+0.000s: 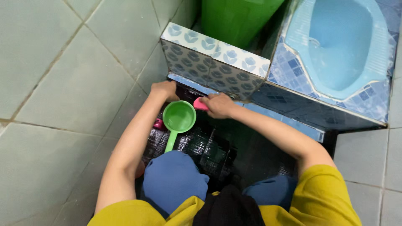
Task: The person scrubs the tiled base of a squat toilet and the surrounding floor using a small pink brush, occasionally pouring water from a green plastic scoop to rinse the surfaces.
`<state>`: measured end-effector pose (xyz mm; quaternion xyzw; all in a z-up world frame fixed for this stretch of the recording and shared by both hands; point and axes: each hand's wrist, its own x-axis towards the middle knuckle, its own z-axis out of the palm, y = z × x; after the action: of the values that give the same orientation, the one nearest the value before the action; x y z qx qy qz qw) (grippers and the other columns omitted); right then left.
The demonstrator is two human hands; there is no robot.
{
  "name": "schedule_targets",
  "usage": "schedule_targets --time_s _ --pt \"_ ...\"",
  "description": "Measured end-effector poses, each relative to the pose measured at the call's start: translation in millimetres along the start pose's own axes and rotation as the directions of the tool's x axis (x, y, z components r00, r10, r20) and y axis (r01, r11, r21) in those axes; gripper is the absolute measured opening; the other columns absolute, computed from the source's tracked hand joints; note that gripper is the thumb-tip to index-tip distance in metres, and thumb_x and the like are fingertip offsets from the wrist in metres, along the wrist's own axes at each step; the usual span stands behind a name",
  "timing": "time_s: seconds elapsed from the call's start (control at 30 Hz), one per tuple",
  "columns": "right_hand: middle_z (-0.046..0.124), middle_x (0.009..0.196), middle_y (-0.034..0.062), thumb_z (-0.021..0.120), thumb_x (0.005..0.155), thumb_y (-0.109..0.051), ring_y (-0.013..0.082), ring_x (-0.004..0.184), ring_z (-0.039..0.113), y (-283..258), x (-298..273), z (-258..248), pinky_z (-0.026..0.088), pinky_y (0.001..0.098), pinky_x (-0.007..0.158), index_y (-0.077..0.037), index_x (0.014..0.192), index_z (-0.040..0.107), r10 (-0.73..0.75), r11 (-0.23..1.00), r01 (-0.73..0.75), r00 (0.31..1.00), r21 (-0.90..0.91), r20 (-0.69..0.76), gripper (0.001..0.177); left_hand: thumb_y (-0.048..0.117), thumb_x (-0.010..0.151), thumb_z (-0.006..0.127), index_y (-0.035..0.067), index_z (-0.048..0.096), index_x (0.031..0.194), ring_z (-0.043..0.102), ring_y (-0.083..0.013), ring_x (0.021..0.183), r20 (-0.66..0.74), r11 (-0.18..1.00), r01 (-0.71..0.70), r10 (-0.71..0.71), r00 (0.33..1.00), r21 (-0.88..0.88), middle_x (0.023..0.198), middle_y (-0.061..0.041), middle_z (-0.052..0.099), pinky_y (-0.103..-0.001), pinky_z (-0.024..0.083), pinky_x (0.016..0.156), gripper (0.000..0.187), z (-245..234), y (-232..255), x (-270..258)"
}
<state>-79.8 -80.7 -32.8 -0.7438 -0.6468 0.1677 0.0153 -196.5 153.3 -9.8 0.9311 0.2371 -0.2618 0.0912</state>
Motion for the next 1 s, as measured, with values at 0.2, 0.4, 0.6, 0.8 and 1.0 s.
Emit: schedule_targets --time_s 0.2,0.4,0.6,0.8,1.0 --pt "0.069 0.118 0.0141 0.058 0.095 -0.023 0.0315 0.111 0.066 -91 112 97 0.053 0.0446 0.09 -0.01 0.119 0.068 -0.032 0.979 0.039 0.999 -0.2 0.042 0.029 0.033 0.076 0.091 0.011 0.07 0.129 0.069 -0.0317 0.118 0.372 0.949 0.315 -0.295 0.88 0.007 0.136 -0.011 0.067 -0.052 0.055 0.095 0.061 31 -45 -40" --pt "0.056 0.139 0.0203 0.053 0.095 -0.031 0.0383 0.122 0.056 -104 156 172 0.046 0.0504 0.097 -0.012 0.133 0.057 0.217 0.97 -0.193 0.96 -0.146 0.175 0.043 0.013 0.079 0.078 0.004 0.079 0.111 0.07 -0.035 0.115 0.161 0.999 0.026 -0.022 0.987 -0.019 0.122 -0.022 0.072 -0.044 0.059 0.094 0.033 117 -79 1" --pt "0.074 0.128 0.0174 0.067 0.088 -0.048 0.0327 0.121 0.07 -68 151 119 0.055 0.0469 0.109 -0.007 0.124 0.075 0.216 0.956 -0.244 0.961 0.162 0.175 0.055 0.007 0.078 0.078 0.003 0.077 0.11 0.067 -0.0388 0.116 -0.001 0.99 0.067 -0.068 0.998 -0.12 0.121 -0.024 0.069 -0.047 0.057 0.095 0.032 85 -70 3" --pt "0.065 0.124 0.0154 0.089 0.06 -0.054 0.0359 0.118 0.059 -96 139 85 0.046 0.0573 0.094 -0.009 0.139 0.056 0.101 0.935 -0.049 0.986 0.352 -0.133 0.096 0.017 0.09 0.071 0.004 0.079 0.107 0.07 -0.0404 0.111 -0.223 0.982 0.032 -0.074 0.972 -0.185 0.116 -0.024 0.074 -0.05 0.057 0.094 0.023 22 -52 -19" --pt "0.074 0.106 0.0046 0.082 0.07 -0.051 0.0267 0.108 0.065 -141 157 133 0.035 0.0572 0.095 -0.015 0.121 0.065 0.0 0.96 0.049 0.984 0.275 -0.176 0.065 0.018 0.078 0.08 0.002 0.066 0.123 0.064 -0.0377 0.121 -0.04 0.976 0.09 -0.1 0.994 -0.199 0.128 -0.022 0.067 -0.048 0.054 0.099 0.049 45 -63 -32"
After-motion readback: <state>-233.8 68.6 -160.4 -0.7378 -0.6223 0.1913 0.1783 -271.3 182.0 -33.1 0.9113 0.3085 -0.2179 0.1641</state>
